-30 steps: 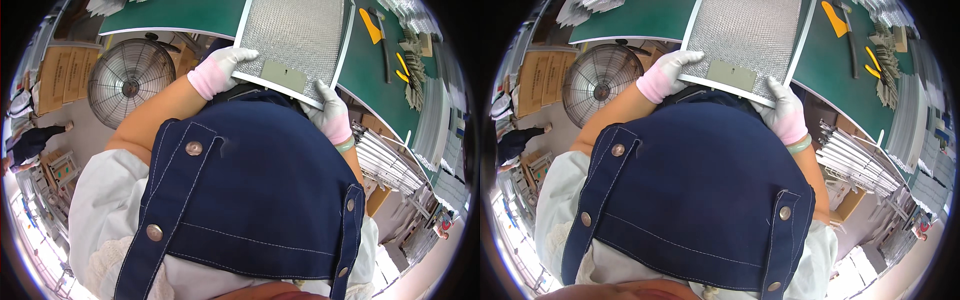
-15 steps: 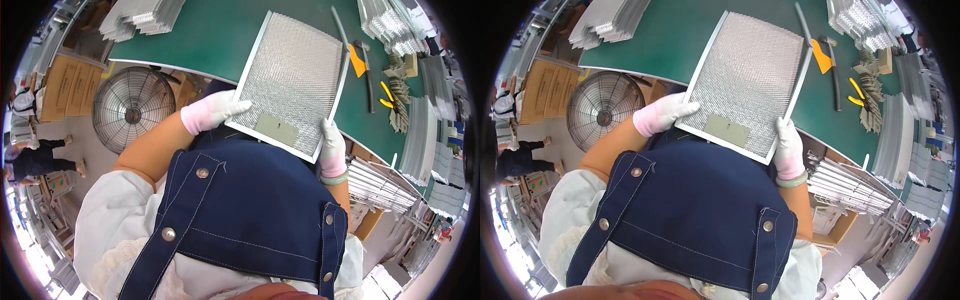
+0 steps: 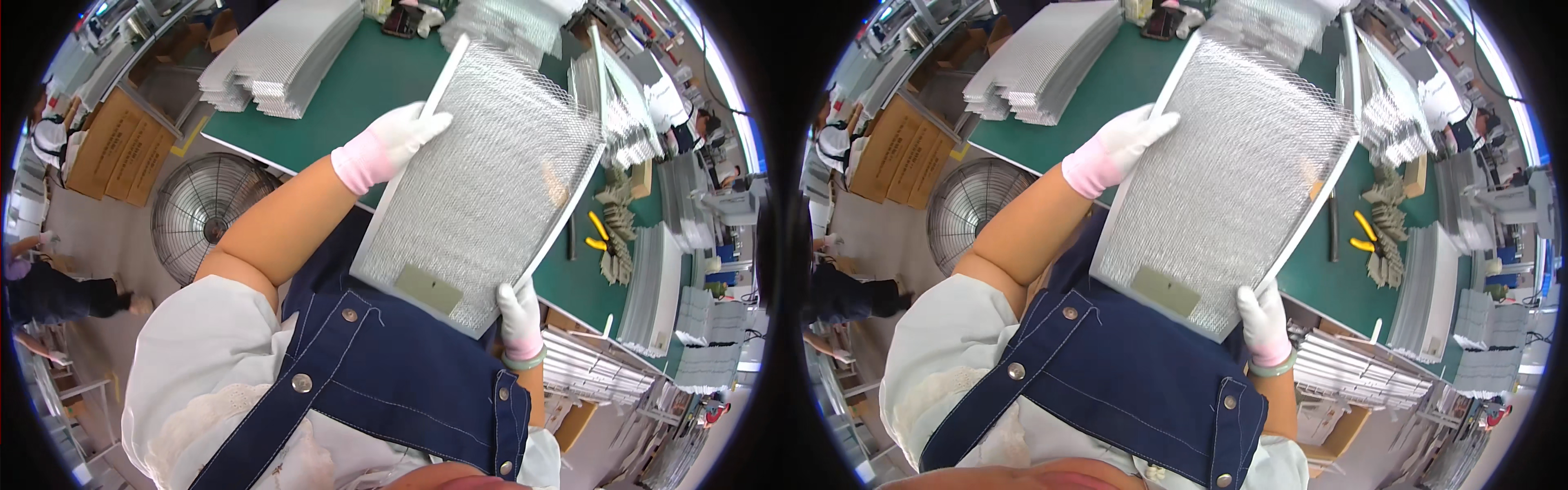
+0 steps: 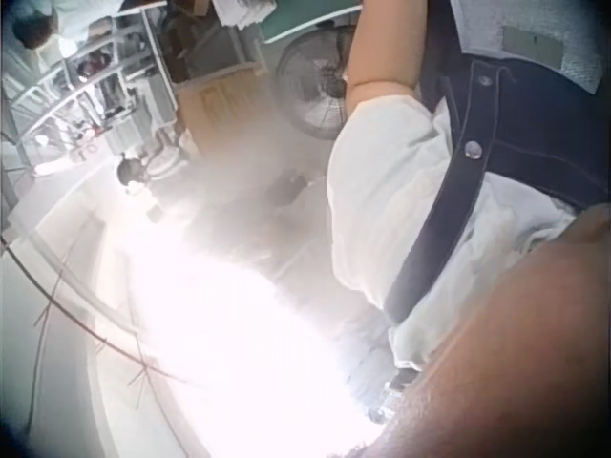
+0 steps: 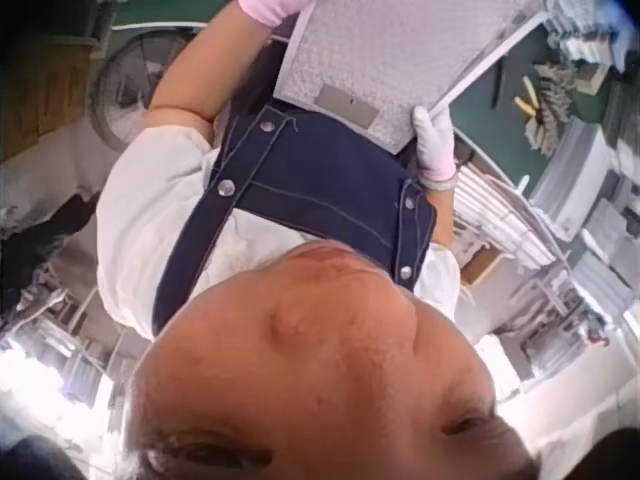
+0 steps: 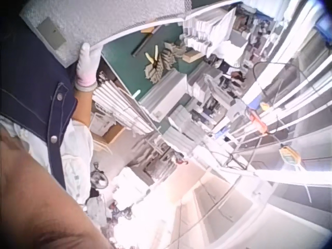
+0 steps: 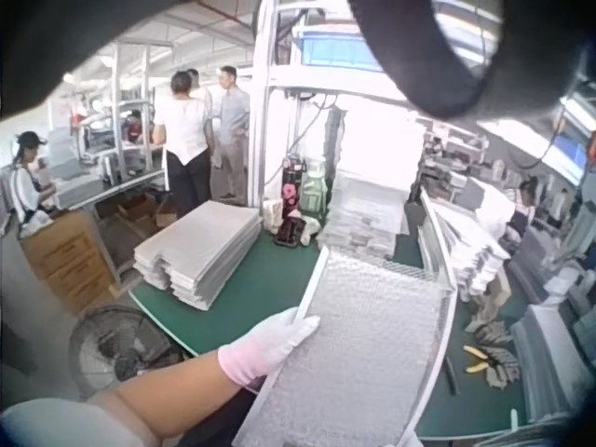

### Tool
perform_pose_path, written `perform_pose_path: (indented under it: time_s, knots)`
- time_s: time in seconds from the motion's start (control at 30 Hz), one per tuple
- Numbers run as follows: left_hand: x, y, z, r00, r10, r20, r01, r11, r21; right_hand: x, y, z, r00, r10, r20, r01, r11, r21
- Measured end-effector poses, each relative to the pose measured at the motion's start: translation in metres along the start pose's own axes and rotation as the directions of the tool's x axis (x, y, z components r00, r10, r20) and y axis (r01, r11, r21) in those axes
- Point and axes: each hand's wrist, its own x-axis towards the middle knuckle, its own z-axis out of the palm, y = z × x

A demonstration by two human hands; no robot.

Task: The person assembles air filters by placing a mesh screen into a frame, inserting a plastic clip, and securing the assembly with a handheld stapler. They then stack the completed units and repeat the process with new materials.

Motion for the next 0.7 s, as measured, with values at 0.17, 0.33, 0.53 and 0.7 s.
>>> perform_pose_path:
  time_s: [0.17, 0.33, 0.53, 0.7]
  knots:
    - [0.031, 0.026, -0.007, 0.987, 0.154, 0.037, -0.145, 0.972, -0.185, 0.007, -0.013, 0.000, 0.996, -0.055, 0.069, 0.060, 0.995, -0.083]
    - [0.039, 0.044, -0.004, 0.992, 0.119, 0.029, -0.107, 0.957, -0.271, 0.009, -0.020, -0.007, 0.992, -0.104, 0.076, 0.114, 0.984, -0.139]
    - [0.040, 0.063, -0.006, 0.972, 0.157, -0.173, -0.159, 0.987, 0.002, 0.010, -0.036, -0.003, 0.991, -0.090, 0.103, 0.104, 0.984, -0.144]
    - [0.052, 0.061, -0.020, 0.958, 0.219, -0.184, -0.203, 0.974, 0.105, 0.007, -0.037, -0.006, 0.985, -0.132, 0.110, 0.155, 0.958, -0.241]
